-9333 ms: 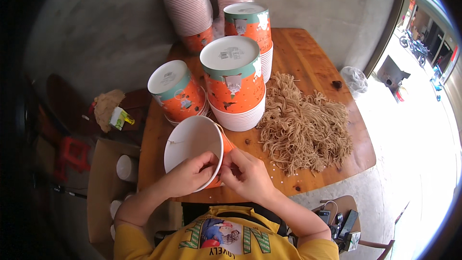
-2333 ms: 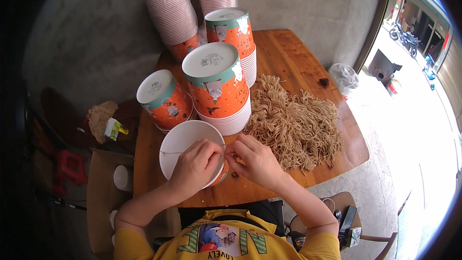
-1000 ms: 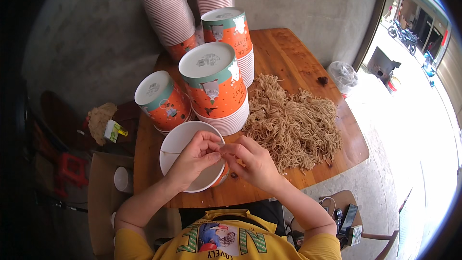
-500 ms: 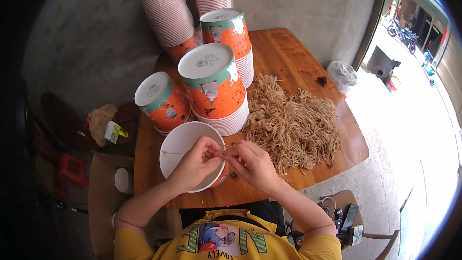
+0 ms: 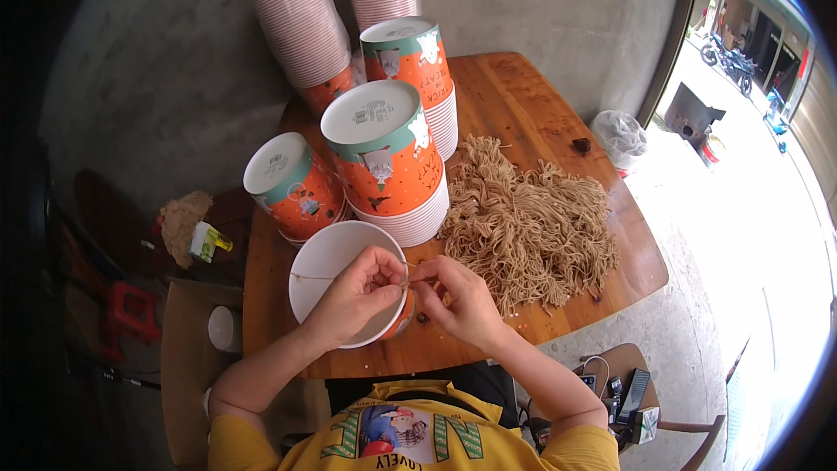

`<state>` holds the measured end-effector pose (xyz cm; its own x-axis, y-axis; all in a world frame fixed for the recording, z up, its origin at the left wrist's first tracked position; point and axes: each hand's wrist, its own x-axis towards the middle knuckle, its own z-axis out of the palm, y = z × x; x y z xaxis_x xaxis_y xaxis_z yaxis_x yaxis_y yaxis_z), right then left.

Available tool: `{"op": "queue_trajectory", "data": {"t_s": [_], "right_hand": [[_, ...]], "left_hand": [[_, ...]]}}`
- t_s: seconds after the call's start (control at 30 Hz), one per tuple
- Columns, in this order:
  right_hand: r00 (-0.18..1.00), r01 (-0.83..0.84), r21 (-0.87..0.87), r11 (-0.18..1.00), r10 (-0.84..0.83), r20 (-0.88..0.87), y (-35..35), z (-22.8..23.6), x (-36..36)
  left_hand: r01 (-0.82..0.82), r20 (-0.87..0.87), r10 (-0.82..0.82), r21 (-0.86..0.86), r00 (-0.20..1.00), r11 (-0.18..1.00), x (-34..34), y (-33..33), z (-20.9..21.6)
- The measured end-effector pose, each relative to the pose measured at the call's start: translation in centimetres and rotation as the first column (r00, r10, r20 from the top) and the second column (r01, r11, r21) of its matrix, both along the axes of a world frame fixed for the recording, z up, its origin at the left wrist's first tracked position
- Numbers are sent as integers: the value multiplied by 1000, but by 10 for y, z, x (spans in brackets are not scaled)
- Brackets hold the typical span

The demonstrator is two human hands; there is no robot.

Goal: Placing rubber bands onto disposable paper bowls and stacking them.

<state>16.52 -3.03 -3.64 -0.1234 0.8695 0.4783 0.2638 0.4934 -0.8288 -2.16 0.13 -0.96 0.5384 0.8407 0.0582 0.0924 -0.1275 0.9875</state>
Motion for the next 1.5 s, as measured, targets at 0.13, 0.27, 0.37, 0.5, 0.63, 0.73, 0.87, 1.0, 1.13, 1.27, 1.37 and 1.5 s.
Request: {"op": "queue_trajectory", "data": {"t_s": [0.13, 0.27, 0.37, 0.5, 0.63, 0.73, 0.87, 1.0, 1.13, 1.27, 1.37, 1.5], "right_hand": [[999, -43, -37, 998, 42, -27, -3, 4, 0], [998, -44, 58, 997, 41, 45, 0, 1, 1], [997, -35, 56, 998, 30, 76, -1, -4, 1], [999, -42, -63, 997, 40, -34, -2, -12, 2], [996, -33, -90, 995, 25, -89, -2, -19, 1], [994, -37, -68, 997, 29, -104, -1, -21, 1], [993, -90, -92, 992, 82, -86, -2, -19, 4], [993, -104, -127, 986, 95, -74, -6, -8, 4], [993, -102, 28, 994, 103, -56, -2, -7, 2], [996, -87, 28, 996, 88, -25, -2, -8, 1], [998, -61, -18, 998, 61, -7, -3, -4, 0], [999, -10, -11, 1000, 10, 35, -3, 1, 2]], "left_hand": [[2, 18, -2, -7, 1000, 1000, 0, 0, -1], [-4, -9, 4, 20, 1000, 1000, 2, -1, -1], [-14, -52, 18, 82, 998, 997, 1, -3, -1], [-54, -212, 106, 234, 972, 971, -2, -7, 6], [-15, -290, 121, 344, 949, 939, -2, -6, 5], [-5, -315, 116, 333, 942, 943, 1, -8, 10], [-16, -240, 96, 315, 966, 949, 1, -6, 8], [-4, -189, 38, 178, 981, 984, 1, -4, 9], [14, -183, 11, 133, 983, 991, 4, -5, 12], [-14, -148, 27, 88, 989, 996, 3, -5, 9], [-6, -145, 17, 81, 989, 997, 2, -5, 9], [9, -155, 8, 108, 988, 994, 0, -5, 5]]}}
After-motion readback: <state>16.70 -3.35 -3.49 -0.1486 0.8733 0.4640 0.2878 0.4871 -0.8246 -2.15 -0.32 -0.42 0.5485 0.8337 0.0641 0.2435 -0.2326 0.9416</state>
